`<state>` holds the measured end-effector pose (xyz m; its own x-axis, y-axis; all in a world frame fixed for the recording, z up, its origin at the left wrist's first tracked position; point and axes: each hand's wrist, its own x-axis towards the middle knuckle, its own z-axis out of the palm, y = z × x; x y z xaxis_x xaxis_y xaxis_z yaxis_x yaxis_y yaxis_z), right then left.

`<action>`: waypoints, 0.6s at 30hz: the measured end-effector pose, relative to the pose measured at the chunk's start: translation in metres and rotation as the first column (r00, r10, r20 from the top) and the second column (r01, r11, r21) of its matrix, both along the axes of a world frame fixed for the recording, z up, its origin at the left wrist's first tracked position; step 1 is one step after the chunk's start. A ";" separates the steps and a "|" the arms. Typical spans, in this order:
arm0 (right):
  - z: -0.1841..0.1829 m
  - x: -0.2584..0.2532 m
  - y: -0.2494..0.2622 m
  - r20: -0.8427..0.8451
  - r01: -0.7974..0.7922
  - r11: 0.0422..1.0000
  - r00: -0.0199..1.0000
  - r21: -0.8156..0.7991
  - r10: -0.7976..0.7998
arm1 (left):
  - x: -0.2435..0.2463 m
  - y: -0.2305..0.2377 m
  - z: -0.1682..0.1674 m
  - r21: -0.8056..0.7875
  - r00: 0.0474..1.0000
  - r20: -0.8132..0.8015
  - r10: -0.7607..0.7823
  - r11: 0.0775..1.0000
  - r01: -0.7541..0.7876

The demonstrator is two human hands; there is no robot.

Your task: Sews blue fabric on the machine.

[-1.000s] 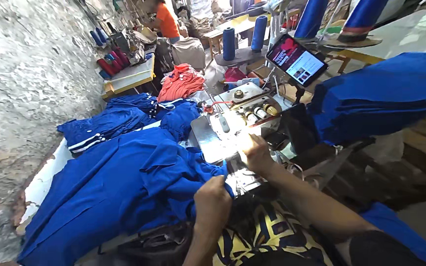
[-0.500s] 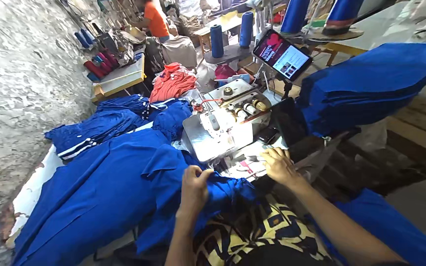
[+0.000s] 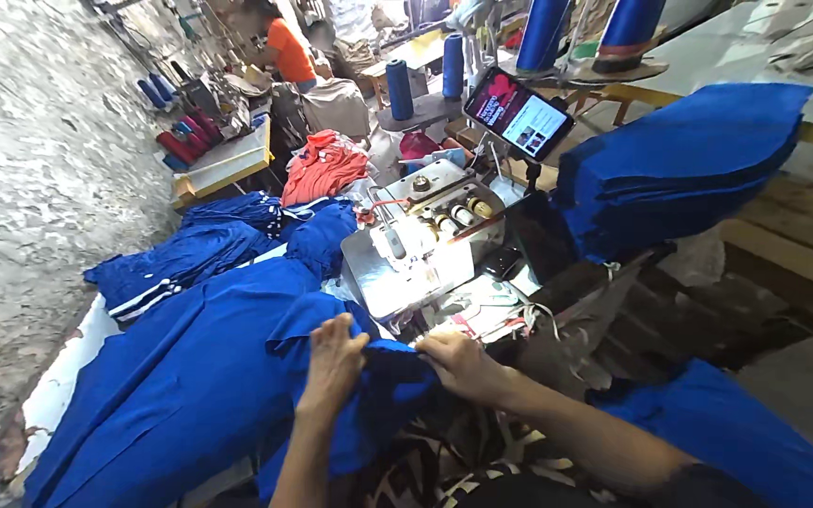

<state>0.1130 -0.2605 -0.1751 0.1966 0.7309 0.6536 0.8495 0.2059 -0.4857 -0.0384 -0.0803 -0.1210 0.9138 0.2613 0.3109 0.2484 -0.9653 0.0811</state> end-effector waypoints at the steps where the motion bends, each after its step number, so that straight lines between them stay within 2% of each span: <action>1: 0.012 0.004 -0.009 0.001 -0.019 0.998 1.000 0.052 0.019 | -0.011 0.012 0.008 -0.052 0.998 0.060 -0.009 0.999 0.012; 4: 0.035 0.025 -0.028 -0.018 -0.039 0.998 0.999 0.055 0.040 | -0.042 0.034 0.036 -0.165 0.946 0.288 -0.150 0.965 0.203; 7: 0.035 0.046 -0.028 -0.001 -0.093 0.991 0.996 0.093 0.093 | -0.057 0.030 0.076 -0.328 0.810 0.482 -0.334 0.789 0.520; 8: 0.036 0.047 -0.025 -0.012 -0.146 0.982 0.989 0.120 0.149 | -0.058 0.025 0.085 -0.351 0.785 0.528 -0.324 0.759 0.549; 10: 0.034 0.045 -0.018 -0.081 -0.231 0.964 0.967 0.134 0.243 | -0.058 0.022 0.093 -0.310 0.827 0.534 -0.174 0.870 0.383; 12: 0.024 0.043 -0.011 -0.198 -0.239 0.967 0.947 0.093 0.253 | -0.056 0.038 0.095 -0.185 0.864 0.502 -0.045 0.970 0.158; 15: 0.006 0.046 -0.007 -0.355 -0.206 0.978 0.913 0.024 0.201 | -0.056 0.072 0.098 -0.058 0.873 0.484 0.062 0.998 -0.039; 18: -0.010 0.052 -0.012 -0.431 -0.162 0.986 0.893 -0.039 0.130 | -0.055 0.111 0.086 -0.039 0.869 0.472 0.150 0.988 -0.150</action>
<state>0.1651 -0.2724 -0.1847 0.3311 0.8148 0.4759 0.5215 0.2623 -0.8119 -0.0934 0.0311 -0.0355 0.6082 0.3841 0.6947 0.3221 -0.9193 0.2263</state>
